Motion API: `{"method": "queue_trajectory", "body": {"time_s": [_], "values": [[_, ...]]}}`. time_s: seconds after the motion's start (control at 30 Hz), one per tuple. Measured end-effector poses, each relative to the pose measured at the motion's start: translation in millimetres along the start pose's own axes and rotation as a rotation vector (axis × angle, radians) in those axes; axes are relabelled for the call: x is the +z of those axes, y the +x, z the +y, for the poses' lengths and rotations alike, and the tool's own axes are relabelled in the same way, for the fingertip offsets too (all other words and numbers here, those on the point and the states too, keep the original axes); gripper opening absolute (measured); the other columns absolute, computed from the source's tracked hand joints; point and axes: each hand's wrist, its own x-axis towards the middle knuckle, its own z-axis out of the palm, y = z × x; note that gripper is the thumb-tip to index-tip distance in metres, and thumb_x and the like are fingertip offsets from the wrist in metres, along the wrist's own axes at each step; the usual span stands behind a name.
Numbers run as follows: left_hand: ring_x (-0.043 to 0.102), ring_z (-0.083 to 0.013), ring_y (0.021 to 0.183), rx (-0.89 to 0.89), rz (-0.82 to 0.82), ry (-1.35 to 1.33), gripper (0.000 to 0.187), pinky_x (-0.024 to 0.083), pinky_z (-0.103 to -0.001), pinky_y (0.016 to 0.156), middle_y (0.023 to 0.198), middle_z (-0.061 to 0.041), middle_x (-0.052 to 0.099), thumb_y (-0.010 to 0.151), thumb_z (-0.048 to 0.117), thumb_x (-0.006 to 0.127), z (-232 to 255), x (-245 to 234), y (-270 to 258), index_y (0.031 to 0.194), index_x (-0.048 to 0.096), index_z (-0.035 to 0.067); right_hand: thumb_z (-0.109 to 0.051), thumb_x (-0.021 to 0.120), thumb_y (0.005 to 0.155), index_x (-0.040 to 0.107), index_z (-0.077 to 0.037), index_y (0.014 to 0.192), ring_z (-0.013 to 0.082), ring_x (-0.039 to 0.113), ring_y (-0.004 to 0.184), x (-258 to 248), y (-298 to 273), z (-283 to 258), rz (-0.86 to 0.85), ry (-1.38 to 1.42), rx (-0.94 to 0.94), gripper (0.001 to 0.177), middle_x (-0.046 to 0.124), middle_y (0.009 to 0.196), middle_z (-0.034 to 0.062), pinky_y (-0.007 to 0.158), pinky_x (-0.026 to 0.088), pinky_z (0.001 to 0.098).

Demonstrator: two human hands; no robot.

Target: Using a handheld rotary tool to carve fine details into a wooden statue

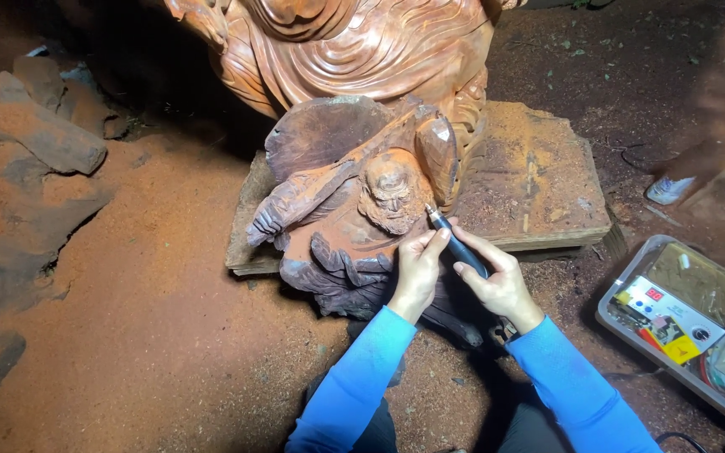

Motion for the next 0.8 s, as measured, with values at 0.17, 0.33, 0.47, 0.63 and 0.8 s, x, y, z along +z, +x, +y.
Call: {"method": "queue_trajectory", "body": {"time_s": [0.17, 0.33, 0.47, 0.63, 0.8], "values": [[0.061, -0.0094, 0.101, -0.009, 0.007, -0.006, 0.013, 0.049, -0.028, 0.096, 0.1, -0.006, 0.075, 0.098, 0.012, 0.07, -28, -6, 8, 0.091, 0.079, 0.005, 0.002, 0.077, 0.081, 0.07, -0.01, 0.135, 0.0259, 0.063, 0.124, 3, 3, -14, 0.017, 0.002, -0.004, 0.055, 0.071, 0.131, 0.015, 0.101, 0.051, 0.0422], [0.064, -0.0217, 0.116, -0.04, -0.003, -0.128, 0.013, 0.046, -0.038, 0.108, 0.12, -0.021, 0.073, 0.096, 0.009, 0.07, -30, -10, 9, 0.099, 0.078, -0.001, 0.001, 0.078, 0.08, 0.072, -0.012, 0.132, 0.0293, 0.064, 0.124, 1, 3, -15, -0.005, -0.01, 0.008, 0.054, 0.072, 0.13, 0.015, 0.1, 0.052, 0.0428], [0.063, -0.0233, 0.117, -0.011, -0.001, -0.132, 0.013, 0.047, -0.041, 0.108, 0.119, -0.023, 0.073, 0.096, 0.01, 0.071, -35, -9, 11, 0.097, 0.079, -0.001, 0.0, 0.078, 0.08, 0.073, -0.013, 0.131, 0.028, 0.064, 0.124, 2, 4, -14, 0.012, -0.013, 0.017, 0.053, 0.072, 0.13, 0.0133, 0.101, 0.052, 0.042], [0.064, -0.0207, 0.114, -0.009, 0.028, -0.072, 0.017, 0.049, -0.037, 0.107, 0.116, -0.021, 0.074, 0.099, 0.011, 0.069, -40, -8, 15, 0.101, 0.079, -0.002, 0.001, 0.077, 0.081, 0.071, -0.011, 0.133, 0.0295, 0.063, 0.125, 4, 6, -17, 0.027, 0.003, 0.038, 0.053, 0.071, 0.131, 0.0157, 0.102, 0.051, 0.0448], [0.063, -0.0165, 0.11, -0.007, 0.053, -0.063, 0.014, 0.051, -0.033, 0.104, 0.111, -0.016, 0.076, 0.097, 0.013, 0.071, -35, -2, 12, 0.095, 0.08, 0.002, 0.0, 0.077, 0.081, 0.071, -0.011, 0.133, 0.0298, 0.062, 0.126, 4, 6, -21, 0.026, -0.001, 0.041, 0.054, 0.071, 0.132, 0.0155, 0.103, 0.05, 0.0448]]}}
